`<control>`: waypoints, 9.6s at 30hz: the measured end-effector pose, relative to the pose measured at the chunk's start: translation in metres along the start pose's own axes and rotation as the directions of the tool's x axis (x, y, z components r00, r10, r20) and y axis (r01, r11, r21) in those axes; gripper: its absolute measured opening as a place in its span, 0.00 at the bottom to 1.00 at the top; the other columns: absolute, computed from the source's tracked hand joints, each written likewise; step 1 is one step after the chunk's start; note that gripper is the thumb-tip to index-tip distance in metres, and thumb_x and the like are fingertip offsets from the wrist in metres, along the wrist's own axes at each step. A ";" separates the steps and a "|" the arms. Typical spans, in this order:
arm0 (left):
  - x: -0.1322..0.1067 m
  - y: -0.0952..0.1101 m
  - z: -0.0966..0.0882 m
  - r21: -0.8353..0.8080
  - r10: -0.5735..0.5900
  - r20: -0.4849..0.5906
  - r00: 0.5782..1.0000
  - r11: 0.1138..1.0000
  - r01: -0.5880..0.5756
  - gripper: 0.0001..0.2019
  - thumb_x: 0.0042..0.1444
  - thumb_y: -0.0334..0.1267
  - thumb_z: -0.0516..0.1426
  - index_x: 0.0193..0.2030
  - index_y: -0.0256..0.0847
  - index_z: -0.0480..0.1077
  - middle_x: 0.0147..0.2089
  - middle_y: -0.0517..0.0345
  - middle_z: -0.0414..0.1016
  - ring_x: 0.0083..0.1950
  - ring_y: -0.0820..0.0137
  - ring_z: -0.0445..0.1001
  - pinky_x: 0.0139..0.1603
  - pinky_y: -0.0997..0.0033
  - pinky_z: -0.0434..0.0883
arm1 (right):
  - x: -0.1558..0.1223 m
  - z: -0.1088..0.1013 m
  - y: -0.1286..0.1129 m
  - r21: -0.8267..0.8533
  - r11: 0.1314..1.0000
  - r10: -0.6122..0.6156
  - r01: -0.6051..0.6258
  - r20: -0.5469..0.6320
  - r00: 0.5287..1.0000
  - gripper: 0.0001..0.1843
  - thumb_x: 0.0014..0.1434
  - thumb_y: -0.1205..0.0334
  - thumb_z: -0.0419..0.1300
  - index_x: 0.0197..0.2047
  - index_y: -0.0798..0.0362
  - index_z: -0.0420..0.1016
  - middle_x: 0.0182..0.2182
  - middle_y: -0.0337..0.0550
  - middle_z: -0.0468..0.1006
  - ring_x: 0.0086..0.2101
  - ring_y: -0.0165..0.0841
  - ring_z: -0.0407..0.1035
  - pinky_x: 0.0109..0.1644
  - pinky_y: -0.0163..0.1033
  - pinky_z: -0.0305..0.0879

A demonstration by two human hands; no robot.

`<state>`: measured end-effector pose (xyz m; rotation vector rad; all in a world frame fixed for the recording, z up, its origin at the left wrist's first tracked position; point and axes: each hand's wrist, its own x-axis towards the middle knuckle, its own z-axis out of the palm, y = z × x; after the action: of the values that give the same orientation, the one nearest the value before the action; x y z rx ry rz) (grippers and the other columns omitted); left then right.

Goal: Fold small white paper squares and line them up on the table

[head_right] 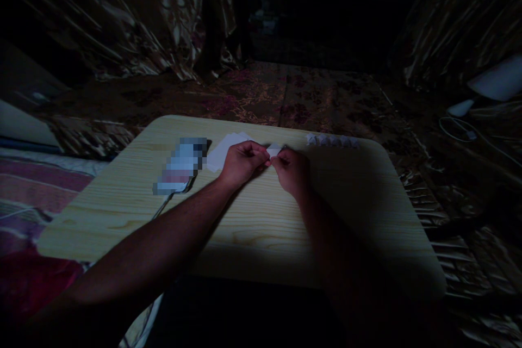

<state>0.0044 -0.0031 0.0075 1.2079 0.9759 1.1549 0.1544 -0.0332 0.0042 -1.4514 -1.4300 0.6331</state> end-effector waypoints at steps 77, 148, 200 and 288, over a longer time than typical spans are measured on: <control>-0.005 -0.003 -0.004 0.485 0.460 -0.006 0.888 0.778 -0.399 0.07 0.58 0.40 0.61 0.35 0.40 0.79 0.33 0.54 0.79 0.36 0.68 0.74 0.40 0.69 0.69 | -0.006 0.001 -0.006 -0.238 0.892 -0.418 0.385 -0.109 0.902 0.03 0.59 0.63 0.63 0.37 0.50 0.78 0.31 0.40 0.74 0.29 0.30 0.65 0.35 0.38 0.66; -0.003 -0.002 -0.003 0.193 0.248 0.034 0.968 0.949 -0.250 0.09 0.54 0.42 0.64 0.32 0.36 0.77 0.27 0.59 0.76 0.28 0.74 0.68 0.30 0.73 0.65 | -0.005 0.001 0.000 -0.125 0.961 -0.263 0.248 -0.116 0.958 0.07 0.58 0.58 0.63 0.31 0.49 0.80 0.33 0.38 0.85 0.36 0.35 0.79 0.45 0.39 0.72; 0.001 -0.003 0.000 -0.087 -0.005 -0.031 0.999 0.996 0.003 0.16 0.40 0.45 0.72 0.29 0.36 0.75 0.26 0.58 0.77 0.24 0.74 0.70 0.27 0.73 0.66 | 0.001 -0.001 -0.001 0.078 0.993 -0.075 0.089 -0.166 0.983 0.08 0.55 0.55 0.63 0.32 0.51 0.77 0.29 0.40 0.82 0.32 0.35 0.76 0.39 0.39 0.72; 0.000 -0.003 -0.001 -0.087 0.025 0.024 0.999 0.996 -0.023 0.17 0.38 0.45 0.73 0.25 0.36 0.74 0.24 0.59 0.76 0.24 0.75 0.67 0.26 0.73 0.63 | -0.003 -0.001 -0.002 -0.021 0.990 -0.143 0.141 -0.085 0.986 0.09 0.59 0.55 0.60 0.32 0.49 0.77 0.28 0.38 0.81 0.30 0.33 0.74 0.39 0.37 0.69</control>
<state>0.0042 -0.0029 0.0049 1.1652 0.8854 1.1861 0.1538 -0.0369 0.0059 -1.3578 -1.4576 0.4659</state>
